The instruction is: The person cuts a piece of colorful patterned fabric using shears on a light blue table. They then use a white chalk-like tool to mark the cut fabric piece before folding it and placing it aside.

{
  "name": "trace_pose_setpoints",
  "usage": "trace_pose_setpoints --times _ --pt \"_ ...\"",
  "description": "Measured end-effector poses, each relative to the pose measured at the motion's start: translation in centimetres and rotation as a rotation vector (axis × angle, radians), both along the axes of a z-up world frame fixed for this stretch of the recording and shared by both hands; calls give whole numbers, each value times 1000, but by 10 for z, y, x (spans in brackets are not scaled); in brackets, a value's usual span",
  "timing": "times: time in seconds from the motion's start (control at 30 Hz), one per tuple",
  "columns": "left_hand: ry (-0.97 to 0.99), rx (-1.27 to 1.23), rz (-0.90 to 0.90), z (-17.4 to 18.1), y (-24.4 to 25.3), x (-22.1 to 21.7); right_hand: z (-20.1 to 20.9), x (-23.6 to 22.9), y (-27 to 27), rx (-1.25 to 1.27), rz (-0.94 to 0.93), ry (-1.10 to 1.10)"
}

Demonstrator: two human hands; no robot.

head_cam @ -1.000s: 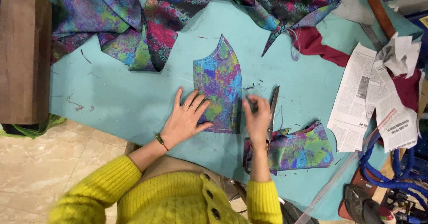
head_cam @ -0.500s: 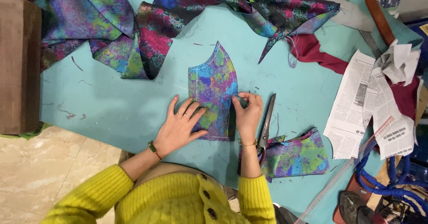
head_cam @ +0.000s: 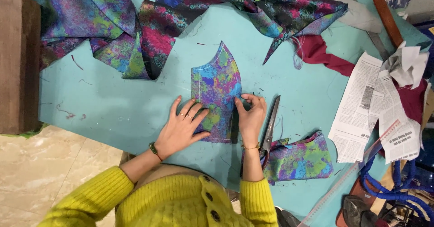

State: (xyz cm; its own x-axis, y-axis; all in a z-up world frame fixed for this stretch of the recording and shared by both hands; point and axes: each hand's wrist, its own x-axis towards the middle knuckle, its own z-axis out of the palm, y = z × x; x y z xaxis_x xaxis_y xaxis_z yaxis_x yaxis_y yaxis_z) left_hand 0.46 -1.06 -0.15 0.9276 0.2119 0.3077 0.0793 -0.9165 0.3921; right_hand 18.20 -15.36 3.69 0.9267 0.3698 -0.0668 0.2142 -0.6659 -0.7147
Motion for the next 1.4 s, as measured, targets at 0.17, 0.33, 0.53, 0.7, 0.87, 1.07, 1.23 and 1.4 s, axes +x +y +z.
trace_pose_setpoints --times 0.17,0.33,0.53,0.7,0.87,1.07,1.23,1.4 --pt "27 -33 13 0 1 3 -2 5 6 -8 29 -38" --pt "5 0 17 -4 3 8 2 18 29 -49 288 -252" --pt "30 78 22 1 1 10 -5 25 53 -113 514 -344" --pt "50 89 21 -5 -9 10 -25 28 52 -190 550 -438" --pt "85 81 -6 -6 -12 11 -35 29 48 -197 569 -531" --pt "9 -24 -115 -17 -20 14 -36 33 47 -204 605 -573" --pt "-9 -92 -138 -16 -17 14 -40 34 46 -213 600 -580" --pt "4 -93 -63 -2 -8 18 -36 32 48 -210 592 -567"
